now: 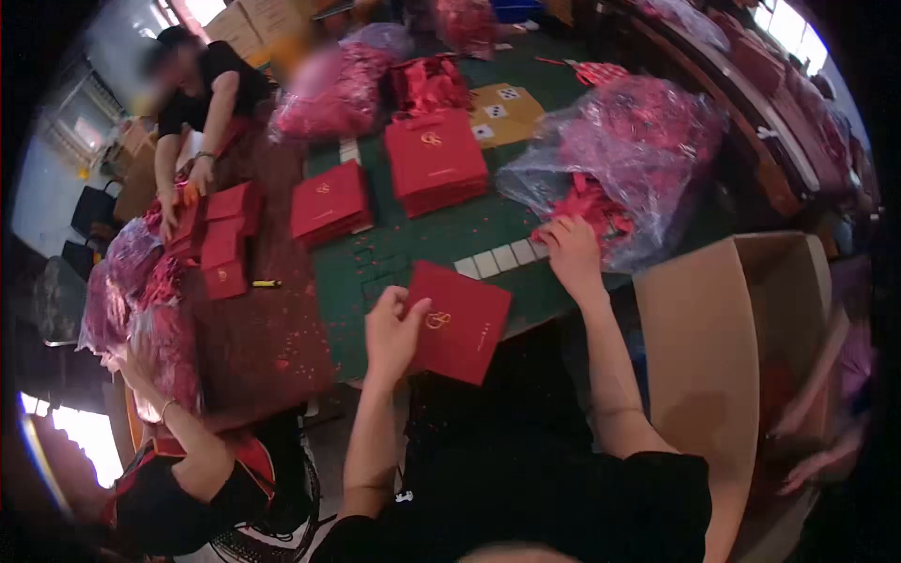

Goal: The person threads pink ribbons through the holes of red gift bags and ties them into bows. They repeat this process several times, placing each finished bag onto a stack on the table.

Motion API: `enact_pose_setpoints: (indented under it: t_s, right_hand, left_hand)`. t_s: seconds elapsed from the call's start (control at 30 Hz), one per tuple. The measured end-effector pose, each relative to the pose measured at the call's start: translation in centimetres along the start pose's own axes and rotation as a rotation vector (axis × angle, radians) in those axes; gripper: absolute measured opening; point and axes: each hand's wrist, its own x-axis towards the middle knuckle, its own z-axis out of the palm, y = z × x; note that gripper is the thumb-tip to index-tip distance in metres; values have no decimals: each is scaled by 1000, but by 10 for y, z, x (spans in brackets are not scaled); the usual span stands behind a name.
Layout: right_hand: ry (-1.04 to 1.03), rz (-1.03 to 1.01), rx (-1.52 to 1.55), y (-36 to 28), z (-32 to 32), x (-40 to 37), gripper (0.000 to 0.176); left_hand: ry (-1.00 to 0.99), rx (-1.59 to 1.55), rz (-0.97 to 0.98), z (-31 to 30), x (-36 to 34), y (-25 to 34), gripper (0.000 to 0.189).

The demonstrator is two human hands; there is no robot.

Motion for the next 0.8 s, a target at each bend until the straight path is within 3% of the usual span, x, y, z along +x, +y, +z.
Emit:
enact_pose_setpoints:
  t_s: [0.1,0.17,0.2,0.23,0.3,0.33,0.37,0.47,0.5,0.6,0.63,0.7,0.8]
  right_hand:
    - [103,213,368,16,9,8,11]
    - [9,358,424,23,1,16,13]
    - [0,478,600,24,-2,18,11]
    - [4,486,585,26,-5,20,11]
    - [132,515,858,28,-13,24,10]
    - [120,646,984,24,-21,27,11]
    - [118,652,974,27,-20,27,11]
    - [258,471,569,40,-14,34,12]
    - [256,474,567,41,-14,38,12]
    - [106,116,-52,45,-9,52,18]
    - [104,117,-46,44,-5,51,18]
    - [-219,138,-363,38,5,52,20]
    - [-175,49,-383,36,16,49,15]
  left_hand:
    - [-30,-140,-27,5,2,-12,20]
    - [-27,-216,-53,9,3,-16,19]
    - [-27,-235,-58,10,4,-16,19]
    - [-21,-254,-63,11,4,-16,19]
    - [-53,-317,-84,9,6,-17,17]
    - [-55,-365,-100,10,6,-19,16]
    - [-80,-471,-150,8,6,-20,15]
    - [-106,-524,-172,6,7,-21,14]
    - [-96,-524,-147,9,8,-23,14]
    - [-85,-507,-170,10,9,-22,13]
    - [-81,-502,-172,10,8,-19,13]
    - [-71,-515,-170,8,7,-14,14]
    - [-48,-521,-167,7,8,-22,16]
